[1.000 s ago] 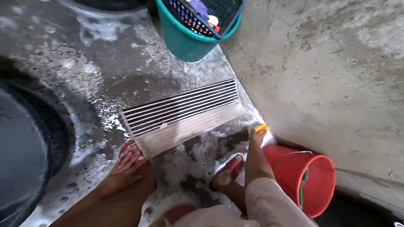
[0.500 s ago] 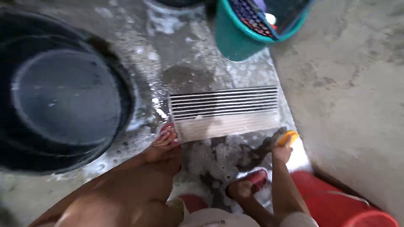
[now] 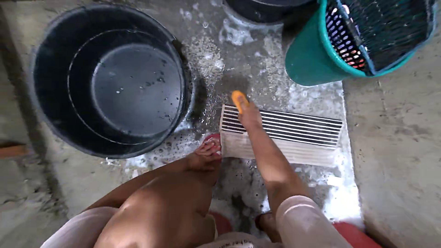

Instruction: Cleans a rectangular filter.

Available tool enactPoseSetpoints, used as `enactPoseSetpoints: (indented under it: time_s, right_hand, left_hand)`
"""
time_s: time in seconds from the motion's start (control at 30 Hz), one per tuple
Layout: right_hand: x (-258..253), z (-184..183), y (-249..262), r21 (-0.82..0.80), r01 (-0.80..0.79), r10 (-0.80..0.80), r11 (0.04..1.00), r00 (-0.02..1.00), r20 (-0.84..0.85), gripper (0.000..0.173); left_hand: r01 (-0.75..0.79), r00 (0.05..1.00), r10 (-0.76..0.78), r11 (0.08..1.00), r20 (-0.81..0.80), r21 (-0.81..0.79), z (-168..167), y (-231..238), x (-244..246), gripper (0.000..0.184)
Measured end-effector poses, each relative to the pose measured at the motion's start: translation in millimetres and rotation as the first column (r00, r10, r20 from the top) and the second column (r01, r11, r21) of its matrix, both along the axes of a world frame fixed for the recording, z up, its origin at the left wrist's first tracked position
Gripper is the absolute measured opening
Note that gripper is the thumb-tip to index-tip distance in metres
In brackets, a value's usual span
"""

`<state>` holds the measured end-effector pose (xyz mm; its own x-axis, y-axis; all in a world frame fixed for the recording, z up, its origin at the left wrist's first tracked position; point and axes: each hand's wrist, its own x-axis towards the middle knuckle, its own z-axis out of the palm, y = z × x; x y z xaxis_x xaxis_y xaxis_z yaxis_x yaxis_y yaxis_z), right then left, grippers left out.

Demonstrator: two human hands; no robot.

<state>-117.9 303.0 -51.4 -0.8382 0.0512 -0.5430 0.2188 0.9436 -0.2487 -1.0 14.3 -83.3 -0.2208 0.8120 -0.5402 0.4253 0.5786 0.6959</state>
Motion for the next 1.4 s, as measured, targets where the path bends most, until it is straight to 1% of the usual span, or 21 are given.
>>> enactPoseSetpoints:
  time_s: [0.03, 0.1, 0.2, 0.27, 0.33, 0.4, 0.47, 0.53, 0.57, 0.63, 0.7, 0.73, 0.8, 0.87, 0.9, 1.0, 1.07, 1.13, 1.2, 1.3, 1.4]
  right_hand:
    - [2.1, 1.6, -15.5, 0.007, 0.162, -0.162, 0.987, 0.987, 0.022, 0.085]
    - [28.3, 1.8, -50.9, -0.061, 0.199, -0.196, 0.978, 0.98, 0.044, 0.089]
    - [60.1, -0.5, -73.1, -0.193, -0.154, 0.169, 0.969, 0.983, 0.067, 0.077]
    - [56.8, 4.2, -42.2, -0.169, -0.245, 0.259, 0.955, 0.964, 0.064, 0.076]
    - [60.1, 3.4, 29.7, -0.053, -0.067, 0.069, 0.996, 0.997, 0.034, 0.077]
    - [81.7, -7.5, 121.6, 0.099, 0.238, -0.232, 0.966, 0.971, -0.065, 0.081]
    - [106.0, -12.2, 193.3, 0.178, 0.543, -0.535, 0.821, 0.84, -0.091, 0.092]
    - [107.8, -15.8, 206.6, 0.208, 0.689, -0.677, 0.694, 0.723, -0.138, 0.098]
    - [100.5, -16.2, 183.9, 0.186, 0.699, -0.674, 0.691, 0.715, -0.182, 0.095]
    - [89.3, -13.3, 92.8, 0.064, 0.578, -0.559, 0.813, 0.807, -0.19, 0.085]
    - [75.2, 0.1, -14.6, -0.018, 0.304, -0.304, 0.953, 0.952, -0.015, 0.088]
    - [71.8, 2.6, -55.3, -0.075, 0.214, -0.21, 0.974, 0.976, 0.057, 0.086]
    - [67.9, 1.5, -88.7, -0.159, 0.05, -0.026, 0.986, 0.988, 0.15, 0.082]
    - [64.4, 7.9, -60.9, -0.197, -0.039, 0.066, 0.98, 0.989, 0.13, 0.077]
    - [66.5, 10.4, -28.5, -0.193, -0.014, 0.031, 0.981, 0.996, 0.089, 0.075]
    - [88.9, 4.9, 101.0, 0.009, 0.281, -0.281, 0.96, 0.96, -0.001, 0.08]
    - [113.4, -10.5, 175.8, 0.149, 0.494, -0.483, 0.857, 0.869, -0.103, 0.086]
    - [119.2, -23.3, 195.1, 0.193, 0.654, -0.631, 0.731, 0.756, -0.174, 0.094]
    - [106.5, -25.0, 141.5, 0.141, 0.669, -0.644, 0.73, 0.742, -0.185, 0.095]
    - [99.8, -5.9, -8.7, -0.049, 0.329, -0.331, 0.943, 0.943, -0.035, 0.091]
    - [97.6, 4.9, -77.8, -0.199, 0.103, -0.069, 0.975, 0.983, 0.168, 0.077]
  left_hand:
    - [0.008, 1.0, -0.007, 1.0, 0.018, -0.019, 3.2, 0.7, -1.8, 0.061]
    - [0.025, 0.999, -0.023, 0.999, 0.031, -0.036, 4.2, -0.2, -0.6, 0.062]
    - [0.034, 0.999, -0.032, 0.999, 0.034, -0.038, 0.6, 1.0, -2.5, 0.062]
    - [0.029, 0.999, -0.028, 0.999, 0.032, -0.037, 0.2, 1.3, -2.4, 0.063]
    - [0.039, 0.998, -0.038, 0.999, 0.04, -0.038, 1.8, 0.5, -2.0, 0.064]
    - [0.021, 0.999, -0.021, 1.0, 0.026, -0.012, -0.4, -1.6, -1.3, 0.062]
    - [-0.013, 1.0, 0.013, 1.0, 0.019, 0.014, -4.1, -2.8, 2.5, 0.061]
    - [0.017, 0.999, -0.017, 1.0, 0.028, -0.013, -4.4, -0.8, -0.5, 0.063]
    - [0.022, 0.999, -0.021, 1.0, 0.024, -0.012, -4.4, -0.7, -1.2, 0.063]
    - [0.02, 1.0, -0.02, 1.0, 0.018, 0.001, -5.7, -2.5, 0.9, 0.063]
    - [0.02, 1.0, -0.02, 1.0, 0.014, -0.003, -6.0, -2.7, -1.7, 0.063]
    - [0.023, 1.0, -0.023, 1.0, 0.003, -0.005, -5.9, -3.0, -2.1, 0.063]
    - [0.034, 0.999, -0.034, 0.999, -0.008, -0.018, -4.1, -1.4, -2.1, 0.063]
    - [0.034, 0.999, -0.033, 0.998, 0.025, -0.054, 4.8, 2.4, -4.3, 0.063]
    - [0.03, 0.999, -0.028, 0.998, 0.034, -0.063, 7.0, 3.0, -4.3, 0.062]
    - [0.024, 1.0, -0.024, 1.0, -0.019, -0.017, -2.2, -2.0, -1.8, 0.062]
    - [0.034, 0.999, -0.035, 0.999, -0.007, -0.026, -3.5, -2.0, -0.6, 0.062]
    - [0.046, 0.999, -0.046, 0.998, 0.013, -0.041, -3.2, -1.0, -1.3, 0.063]
    - [0.044, 0.999, -0.044, 0.998, 0.022, -0.035, -2.8, -1.9, -2.1, 0.062]
    - [0.039, 0.999, -0.037, 0.998, 0.039, -0.054, 1.2, 0.3, -4.7, 0.063]
    - [0.029, 0.999, -0.028, 0.999, 0.019, -0.037, 0.6, -0.2, -4.0, 0.063]
